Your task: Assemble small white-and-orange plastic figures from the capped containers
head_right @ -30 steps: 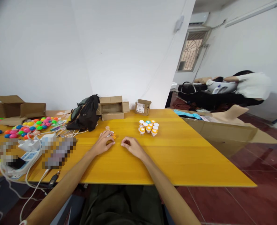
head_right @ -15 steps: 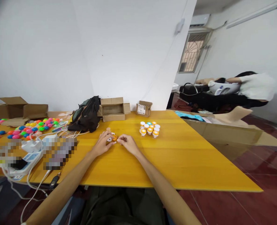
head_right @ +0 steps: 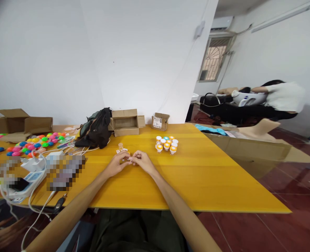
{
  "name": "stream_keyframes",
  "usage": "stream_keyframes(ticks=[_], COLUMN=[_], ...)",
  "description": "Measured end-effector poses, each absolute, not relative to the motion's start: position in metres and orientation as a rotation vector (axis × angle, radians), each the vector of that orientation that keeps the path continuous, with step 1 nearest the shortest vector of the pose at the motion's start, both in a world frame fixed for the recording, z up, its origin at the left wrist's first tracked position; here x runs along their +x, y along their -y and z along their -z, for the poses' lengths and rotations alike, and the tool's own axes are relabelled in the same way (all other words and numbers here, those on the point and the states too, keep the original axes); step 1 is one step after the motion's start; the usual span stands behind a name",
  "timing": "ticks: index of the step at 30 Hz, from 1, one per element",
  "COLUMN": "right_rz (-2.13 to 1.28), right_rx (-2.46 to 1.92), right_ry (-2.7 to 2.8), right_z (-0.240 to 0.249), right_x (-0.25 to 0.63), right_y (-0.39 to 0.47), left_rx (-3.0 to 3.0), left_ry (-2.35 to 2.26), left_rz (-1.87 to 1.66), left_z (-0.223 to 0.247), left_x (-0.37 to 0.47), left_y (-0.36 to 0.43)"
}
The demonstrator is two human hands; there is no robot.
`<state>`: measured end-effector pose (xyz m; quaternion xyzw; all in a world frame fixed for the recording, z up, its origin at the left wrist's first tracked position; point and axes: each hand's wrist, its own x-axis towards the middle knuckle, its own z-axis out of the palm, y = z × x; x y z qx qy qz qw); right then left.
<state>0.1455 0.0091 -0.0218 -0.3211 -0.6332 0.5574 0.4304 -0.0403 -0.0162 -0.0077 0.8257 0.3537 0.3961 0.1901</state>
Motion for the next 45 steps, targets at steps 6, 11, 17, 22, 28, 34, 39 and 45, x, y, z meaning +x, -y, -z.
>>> stream_keyframes(ticks=[6, 11, 17, 22, 28, 34, 39, 45], right_rz=[-1.404, -1.407, -1.414, -1.413, -1.409, -1.415, -1.418, -1.392], right_rx=[-0.79, -0.787, -0.787, -0.781, -0.79, -0.784, -0.771, -0.773], right_ry=[1.581, 1.59, 1.58, 1.581, 1.579, 1.58, 1.601, 1.622], right_z=[0.0197, 0.0195, 0.02, 0.0199, 0.0206, 0.0238, 0.0253, 0.0254], right_x=[0.1446, 0.1452, 0.145, 0.1442, 0.1446, 0.1449, 0.146, 0.1465], right_y=[-0.0081, -0.0073, -0.0065, -0.0061, -0.0069, -0.0085, -0.0095, -0.0093], left_rx=[2.261, 2.251, 2.291, 2.326, 2.337, 2.343, 2.354, 2.323], left_ry=[-0.996, -1.002, -1.032, -1.086, -1.077, -1.104, -1.109, -1.1], left_rz=[-1.129, -1.136, -1.126, -1.112, -1.114, -1.089, -1.067, -1.088], left_z=[0.0064, 0.003, 0.0014, 0.0048, 0.0046, 0.0048, 0.0052, 0.0054], left_x=[-0.0378, -0.0366, -0.0361, -0.0368, -0.0361, -0.036, -0.0359, -0.0359], left_y=[0.0169, 0.0193, 0.0213, 0.0201, 0.0206, 0.02, 0.0194, 0.0187])
